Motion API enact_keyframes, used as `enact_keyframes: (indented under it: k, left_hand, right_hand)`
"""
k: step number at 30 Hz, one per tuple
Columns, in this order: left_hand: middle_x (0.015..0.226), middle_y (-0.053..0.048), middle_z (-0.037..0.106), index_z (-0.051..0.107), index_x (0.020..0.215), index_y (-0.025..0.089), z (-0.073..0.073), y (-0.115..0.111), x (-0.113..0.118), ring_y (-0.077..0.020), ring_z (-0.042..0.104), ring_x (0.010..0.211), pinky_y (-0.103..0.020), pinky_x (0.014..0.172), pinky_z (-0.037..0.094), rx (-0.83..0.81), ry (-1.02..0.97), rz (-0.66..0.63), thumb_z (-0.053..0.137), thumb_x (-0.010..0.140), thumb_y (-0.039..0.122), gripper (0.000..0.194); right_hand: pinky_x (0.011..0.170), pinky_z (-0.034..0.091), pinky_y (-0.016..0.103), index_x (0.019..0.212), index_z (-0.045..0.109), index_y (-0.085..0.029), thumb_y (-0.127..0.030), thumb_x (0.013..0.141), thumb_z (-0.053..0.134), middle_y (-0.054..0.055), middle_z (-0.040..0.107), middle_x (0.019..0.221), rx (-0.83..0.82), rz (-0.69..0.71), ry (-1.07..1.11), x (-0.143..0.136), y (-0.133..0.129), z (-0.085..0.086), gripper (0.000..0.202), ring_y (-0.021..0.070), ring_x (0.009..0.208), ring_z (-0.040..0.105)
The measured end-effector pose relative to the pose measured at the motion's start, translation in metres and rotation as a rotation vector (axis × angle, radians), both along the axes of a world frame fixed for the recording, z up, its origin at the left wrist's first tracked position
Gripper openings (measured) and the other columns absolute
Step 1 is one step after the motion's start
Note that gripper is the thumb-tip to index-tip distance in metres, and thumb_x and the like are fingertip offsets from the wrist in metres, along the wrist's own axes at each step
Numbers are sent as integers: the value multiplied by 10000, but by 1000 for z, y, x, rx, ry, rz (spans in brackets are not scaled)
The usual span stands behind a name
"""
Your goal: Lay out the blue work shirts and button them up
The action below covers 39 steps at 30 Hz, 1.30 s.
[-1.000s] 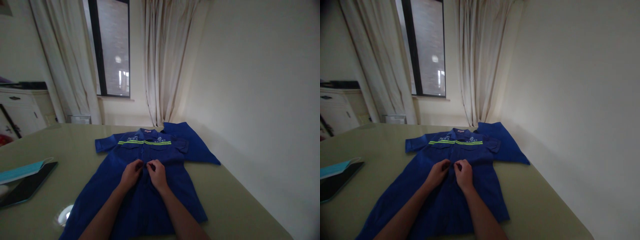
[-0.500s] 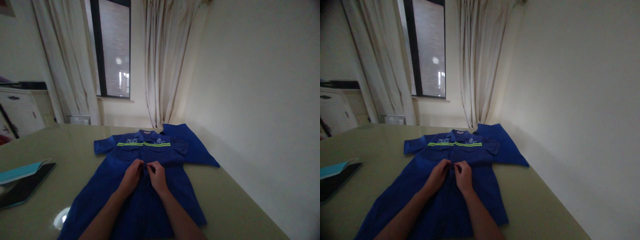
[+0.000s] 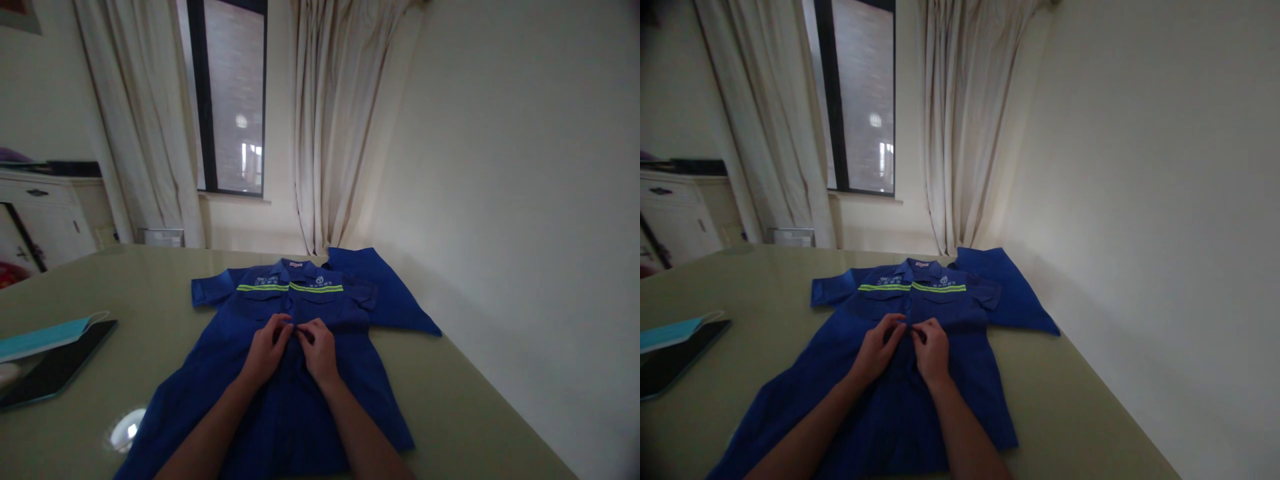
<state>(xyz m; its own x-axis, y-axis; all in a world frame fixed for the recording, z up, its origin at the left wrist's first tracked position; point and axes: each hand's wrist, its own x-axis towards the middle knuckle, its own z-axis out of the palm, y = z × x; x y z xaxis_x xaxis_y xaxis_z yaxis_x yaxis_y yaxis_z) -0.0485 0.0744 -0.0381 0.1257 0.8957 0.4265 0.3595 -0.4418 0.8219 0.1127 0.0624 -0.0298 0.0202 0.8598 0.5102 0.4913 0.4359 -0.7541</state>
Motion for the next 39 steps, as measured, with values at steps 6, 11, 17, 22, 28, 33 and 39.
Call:
enact_keyframes:
  k: [6,11,17,22,28,33,39]
  left_hand:
    - [878,-19,729,638,1082,204,-7,8,0,-201,724,838,-315,775,561,-131,-196,-68,674,822,367,309]
    - [822,-5,697,629,1052,193,-7,13,-3,-181,702,767,-292,716,548,-152,-203,-71,671,766,357,332]
    - [769,27,678,648,961,242,-6,4,0,-161,646,700,-273,686,497,-106,-67,-3,629,780,237,182]
    - [890,5,698,600,961,235,-9,0,8,-178,672,814,-292,752,515,-77,-101,-24,613,818,246,143]
    - [794,38,594,533,888,228,-18,8,8,-145,593,708,-264,671,472,-66,-146,20,593,764,208,139]
    - [788,35,586,518,878,226,-17,10,7,-145,602,712,-263,676,484,-78,-165,29,588,764,252,136]
    - [815,5,681,609,872,226,-7,4,4,-182,660,755,-288,714,512,-111,-91,-14,627,810,291,92]
  right_hand:
    - [739,492,271,899,805,-209,-156,854,698,36,716,860,4,-18,-23,0,0,0,128,185,780,674]
    - [732,487,270,869,802,-215,-146,841,683,32,709,849,23,6,2,-3,-1,4,140,179,781,669]
    - [698,495,283,785,756,-188,-279,837,677,41,725,785,-58,-87,220,6,9,1,131,194,739,669]
    - [670,498,290,787,731,-185,-291,819,658,47,732,767,-147,-34,180,10,14,-9,133,203,710,667]
    - [695,510,266,854,743,-208,-218,823,660,25,709,831,-21,85,57,4,6,-6,89,169,726,655]
    - [736,510,269,854,757,-211,-168,817,683,28,707,854,27,121,-8,4,-1,4,94,173,781,664]
    - [729,495,285,810,720,-197,-178,827,647,34,692,834,-22,-1,12,2,-1,2,77,181,768,638]
